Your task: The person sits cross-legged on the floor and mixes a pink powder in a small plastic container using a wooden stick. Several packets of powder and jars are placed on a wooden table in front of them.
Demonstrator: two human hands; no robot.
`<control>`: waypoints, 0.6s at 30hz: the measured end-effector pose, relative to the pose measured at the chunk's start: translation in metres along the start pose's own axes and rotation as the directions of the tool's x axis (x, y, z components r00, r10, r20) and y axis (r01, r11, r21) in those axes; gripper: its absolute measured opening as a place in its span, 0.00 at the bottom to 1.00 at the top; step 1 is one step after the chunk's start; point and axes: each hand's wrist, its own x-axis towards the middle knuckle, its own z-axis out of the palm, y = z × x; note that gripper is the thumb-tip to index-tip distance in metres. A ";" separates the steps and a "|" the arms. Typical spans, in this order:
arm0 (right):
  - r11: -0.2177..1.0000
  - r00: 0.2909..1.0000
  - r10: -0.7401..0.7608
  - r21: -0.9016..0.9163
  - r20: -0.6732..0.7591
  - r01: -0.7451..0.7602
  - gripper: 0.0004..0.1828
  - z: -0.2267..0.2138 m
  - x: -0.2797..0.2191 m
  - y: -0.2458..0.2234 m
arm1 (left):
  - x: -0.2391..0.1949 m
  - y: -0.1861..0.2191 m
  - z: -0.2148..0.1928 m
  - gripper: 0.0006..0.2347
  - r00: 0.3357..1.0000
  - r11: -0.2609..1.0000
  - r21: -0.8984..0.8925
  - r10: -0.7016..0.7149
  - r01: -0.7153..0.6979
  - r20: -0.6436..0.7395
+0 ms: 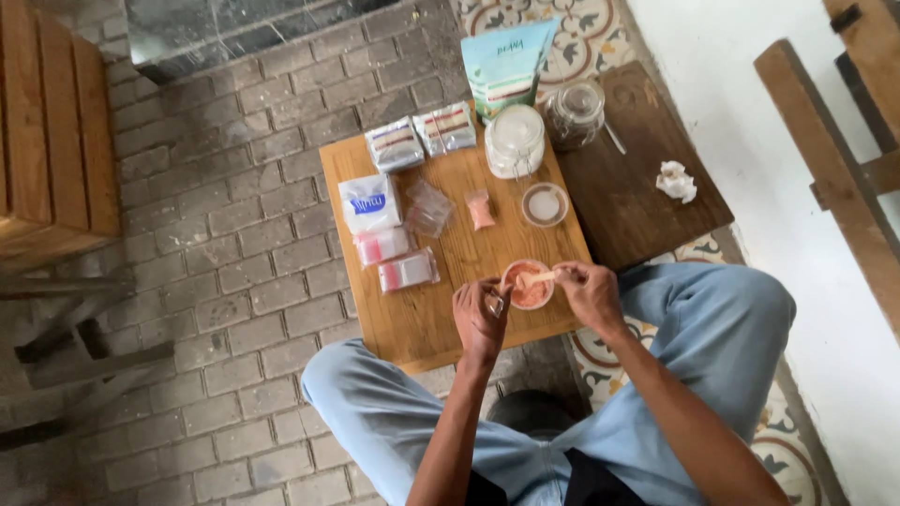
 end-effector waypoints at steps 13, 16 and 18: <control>0.971 1.000 -0.020 0.239 -0.020 0.024 0.08 -0.022 -0.005 -0.019 | -0.011 0.002 0.021 0.13 0.993 0.993 0.074 -0.097 0.092 0.065; 0.952 0.999 0.026 0.306 -0.031 -0.015 0.07 -0.024 -0.010 -0.025 | -0.007 0.002 0.025 0.13 0.992 0.995 0.082 -0.070 0.062 0.103; 0.942 0.999 0.028 0.335 -0.030 -0.016 0.06 -0.024 -0.015 -0.028 | -0.009 -0.001 0.028 0.12 0.988 0.993 0.098 -0.077 0.064 0.132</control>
